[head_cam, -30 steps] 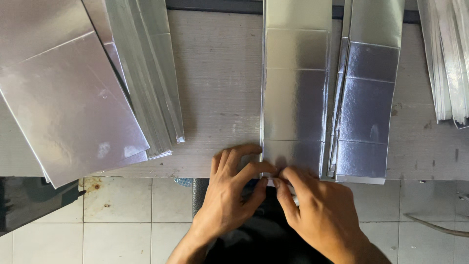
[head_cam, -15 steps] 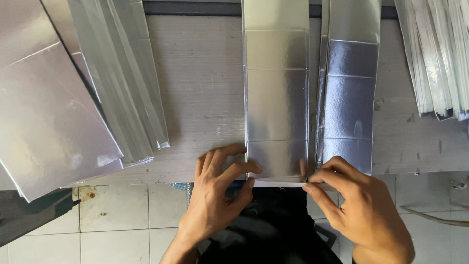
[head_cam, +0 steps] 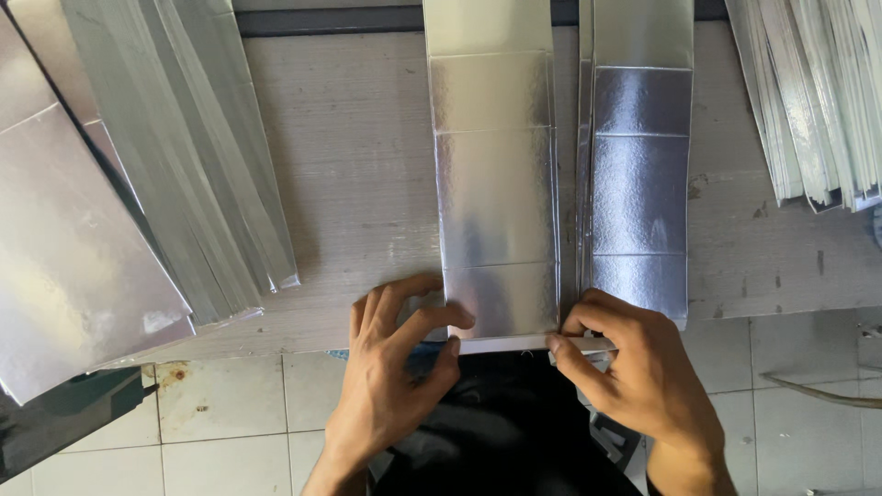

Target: The person applies white adhesive tape to the edges of stacked translucent plastic sheets on a workbench. They repeatedly pull tape from a roll, press it along the sheet edges, and smooth it down by hand.

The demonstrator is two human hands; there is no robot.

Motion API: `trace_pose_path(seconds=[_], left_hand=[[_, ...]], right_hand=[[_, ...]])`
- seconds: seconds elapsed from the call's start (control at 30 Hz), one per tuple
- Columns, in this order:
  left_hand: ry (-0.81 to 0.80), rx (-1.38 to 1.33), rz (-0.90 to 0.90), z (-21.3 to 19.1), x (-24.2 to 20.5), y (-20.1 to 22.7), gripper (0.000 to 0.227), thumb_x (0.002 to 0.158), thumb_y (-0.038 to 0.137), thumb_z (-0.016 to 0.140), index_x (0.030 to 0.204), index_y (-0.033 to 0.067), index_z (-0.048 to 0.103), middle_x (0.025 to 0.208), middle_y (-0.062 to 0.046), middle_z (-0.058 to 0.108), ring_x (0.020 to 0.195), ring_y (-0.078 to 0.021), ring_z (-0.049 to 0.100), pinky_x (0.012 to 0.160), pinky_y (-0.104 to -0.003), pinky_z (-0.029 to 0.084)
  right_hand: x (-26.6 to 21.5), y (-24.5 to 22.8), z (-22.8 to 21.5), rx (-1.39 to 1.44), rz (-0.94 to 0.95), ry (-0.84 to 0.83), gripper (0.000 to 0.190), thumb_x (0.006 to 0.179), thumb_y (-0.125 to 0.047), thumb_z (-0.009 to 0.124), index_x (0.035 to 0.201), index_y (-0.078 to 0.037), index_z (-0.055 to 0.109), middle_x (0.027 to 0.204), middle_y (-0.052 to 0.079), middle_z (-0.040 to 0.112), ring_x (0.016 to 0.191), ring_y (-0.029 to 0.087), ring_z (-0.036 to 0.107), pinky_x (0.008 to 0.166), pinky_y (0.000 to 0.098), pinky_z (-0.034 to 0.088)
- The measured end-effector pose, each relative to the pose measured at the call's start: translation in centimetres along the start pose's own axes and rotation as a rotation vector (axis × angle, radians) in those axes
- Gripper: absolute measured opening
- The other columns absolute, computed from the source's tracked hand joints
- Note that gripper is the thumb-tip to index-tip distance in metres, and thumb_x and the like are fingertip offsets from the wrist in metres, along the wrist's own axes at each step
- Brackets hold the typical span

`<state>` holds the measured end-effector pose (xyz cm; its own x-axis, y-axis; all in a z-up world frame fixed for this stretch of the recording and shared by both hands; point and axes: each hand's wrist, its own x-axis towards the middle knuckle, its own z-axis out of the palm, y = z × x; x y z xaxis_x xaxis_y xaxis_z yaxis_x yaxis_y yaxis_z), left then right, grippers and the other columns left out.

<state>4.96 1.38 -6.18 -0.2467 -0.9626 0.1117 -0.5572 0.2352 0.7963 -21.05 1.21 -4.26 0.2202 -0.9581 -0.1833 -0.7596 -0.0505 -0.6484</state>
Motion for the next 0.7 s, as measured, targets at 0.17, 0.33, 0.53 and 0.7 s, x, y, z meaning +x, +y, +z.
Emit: trace_pose_path(seconds=[0.17,0.33,0.53,0.7], left_hand=[[0.123,0.100,-0.050,2.2,0.1,1.8,0.024,0.080,0.030,0.065,0.102,0.0214,0.062,0.126,-0.008,0.058,0.111,-0.0291,0.055,0.099,-0.044,0.036],[0.265,0.216,-0.108,4.8,0.0,2.4,0.047,0.085,0.055,0.072,0.102,0.0155,0.054,0.124,-0.016,0.052,0.112,-0.0344,0.052,0.101,-0.049,0.033],[0.025,-0.007,-0.094,1.9,-0.7,2.0,0.022,0.104,0.027,0.038,0.115,0.0167,0.055,0.136,-0.017,0.046,0.113,-0.0331,0.046,0.103,-0.047,0.028],[-0.039,-0.085,-0.078,0.7,-0.7,1.5,0.027,0.104,0.018,0.039,0.119,0.0181,0.061,0.138,-0.012,0.051,0.119,-0.0290,0.050,0.105,-0.044,0.031]], right_hand=[[-0.2,0.0,0.5,-0.046,-0.019,0.026,0.022,0.087,-0.033,0.070,0.075,-0.015,0.064,0.074,-0.008,0.068,0.062,0.011,0.063,0.059,0.0268,0.047],[-0.3,-0.4,0.7,-0.042,-0.031,0.044,0.023,0.088,-0.027,0.069,0.070,-0.016,0.058,0.067,-0.008,0.060,0.055,0.011,0.054,0.055,0.0272,0.043],[-0.3,-0.3,0.8,-0.035,-0.050,0.072,0.027,0.088,-0.030,0.070,0.069,-0.016,0.058,0.072,-0.010,0.067,0.055,0.010,0.055,0.054,0.0249,0.044],[-0.5,0.3,1.2,-0.033,-0.070,0.075,0.027,0.090,-0.032,0.068,0.070,-0.016,0.058,0.069,-0.011,0.064,0.051,0.009,0.050,0.050,0.0258,0.040]])
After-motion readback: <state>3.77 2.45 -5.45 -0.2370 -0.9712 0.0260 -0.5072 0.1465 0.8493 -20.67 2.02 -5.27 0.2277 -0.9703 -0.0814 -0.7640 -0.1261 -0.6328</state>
